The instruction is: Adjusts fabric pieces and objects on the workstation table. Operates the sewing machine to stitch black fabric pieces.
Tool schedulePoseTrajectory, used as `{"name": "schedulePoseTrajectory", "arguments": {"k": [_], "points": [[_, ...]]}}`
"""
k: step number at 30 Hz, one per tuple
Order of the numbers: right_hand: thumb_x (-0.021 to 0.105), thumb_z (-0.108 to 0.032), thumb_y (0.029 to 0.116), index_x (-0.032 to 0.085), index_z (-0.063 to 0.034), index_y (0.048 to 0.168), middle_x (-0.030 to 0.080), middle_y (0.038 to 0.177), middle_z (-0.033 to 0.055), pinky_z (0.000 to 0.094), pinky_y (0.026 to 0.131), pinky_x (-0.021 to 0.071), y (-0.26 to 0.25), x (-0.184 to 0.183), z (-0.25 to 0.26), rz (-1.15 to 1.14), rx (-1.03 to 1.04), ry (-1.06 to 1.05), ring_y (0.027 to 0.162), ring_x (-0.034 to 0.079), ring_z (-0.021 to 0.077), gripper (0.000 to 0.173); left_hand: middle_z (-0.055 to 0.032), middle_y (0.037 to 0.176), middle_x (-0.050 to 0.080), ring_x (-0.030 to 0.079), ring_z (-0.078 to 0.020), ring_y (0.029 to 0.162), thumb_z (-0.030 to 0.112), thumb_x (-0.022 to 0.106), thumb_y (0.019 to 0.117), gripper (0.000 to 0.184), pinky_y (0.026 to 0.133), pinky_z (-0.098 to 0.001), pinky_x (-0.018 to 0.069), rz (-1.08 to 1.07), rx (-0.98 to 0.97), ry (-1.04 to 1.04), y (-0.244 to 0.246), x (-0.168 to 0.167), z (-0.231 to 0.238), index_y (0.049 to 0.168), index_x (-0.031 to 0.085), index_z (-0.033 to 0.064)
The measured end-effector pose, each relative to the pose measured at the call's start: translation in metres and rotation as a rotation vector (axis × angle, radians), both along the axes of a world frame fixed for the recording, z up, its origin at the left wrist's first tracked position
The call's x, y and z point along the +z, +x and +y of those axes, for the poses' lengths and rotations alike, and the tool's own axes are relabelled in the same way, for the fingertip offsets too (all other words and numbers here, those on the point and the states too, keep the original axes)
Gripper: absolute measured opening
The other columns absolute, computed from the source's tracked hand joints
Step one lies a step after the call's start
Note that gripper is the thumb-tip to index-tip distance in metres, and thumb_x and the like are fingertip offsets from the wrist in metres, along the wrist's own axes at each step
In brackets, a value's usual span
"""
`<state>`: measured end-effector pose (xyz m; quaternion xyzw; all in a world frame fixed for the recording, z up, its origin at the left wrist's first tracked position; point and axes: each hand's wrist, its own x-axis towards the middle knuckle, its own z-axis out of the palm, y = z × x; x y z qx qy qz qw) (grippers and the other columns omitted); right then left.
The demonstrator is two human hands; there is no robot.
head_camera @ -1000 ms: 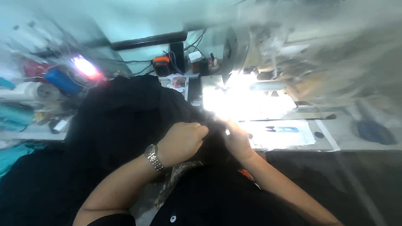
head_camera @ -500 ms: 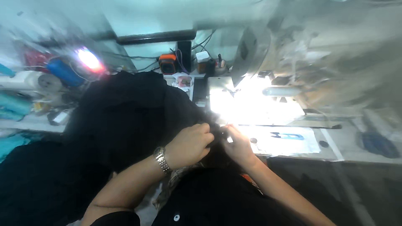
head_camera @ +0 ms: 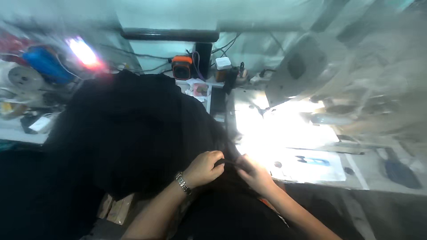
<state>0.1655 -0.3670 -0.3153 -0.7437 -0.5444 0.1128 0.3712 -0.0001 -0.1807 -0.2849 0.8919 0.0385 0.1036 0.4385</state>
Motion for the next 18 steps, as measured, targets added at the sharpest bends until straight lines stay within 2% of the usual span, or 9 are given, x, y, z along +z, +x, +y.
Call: {"name": "schedulePoseTrajectory", "arguments": {"k": [2,8,18], "points": [[0.065,-0.020,0.0900,0.069,-0.0082,0.098,0.067,0.085,0.0025,0.0277,0.062,0.0564,0.000,-0.009,0.002,0.004,0.003,0.029,0.070,0.064,0.0088,0.015,-0.0121,0.099,0.071,0.069,-0.0223,0.094,0.017,0.053,0.0978,0.023,0.084,-0.0407,0.0555,-0.037,0.039,-0.009,-0.002,-0.009,0.001,0.105,0.069,0.0024],[0.063,-0.022,0.0921,0.067,-0.0113,0.098,0.066,0.082,-0.0007,0.0247,0.057,0.0540,0.001,-0.017,0.004,-0.040,0.008,0.079,0.066,0.061,0.0056,0.013,-0.0082,0.097,0.071,0.069,-0.0199,0.093,0.017,0.055,0.0965,0.019,0.086,-0.0379,0.0551,-0.130,0.022,0.034,-0.001,-0.017,0.003,0.101,0.069,0.0055],[0.060,-0.028,0.0943,0.065,-0.0134,0.099,0.067,0.088,0.0026,0.0251,0.060,0.0556,0.005,-0.024,0.002,-0.113,0.035,0.129,0.073,0.065,0.0085,0.016,-0.0056,0.097,0.071,0.068,-0.0165,0.094,0.019,0.056,0.0951,0.016,0.090,-0.0342,0.0535,-0.145,-0.034,0.030,-0.001,-0.019,0.005,0.095,0.067,0.0077]]}}
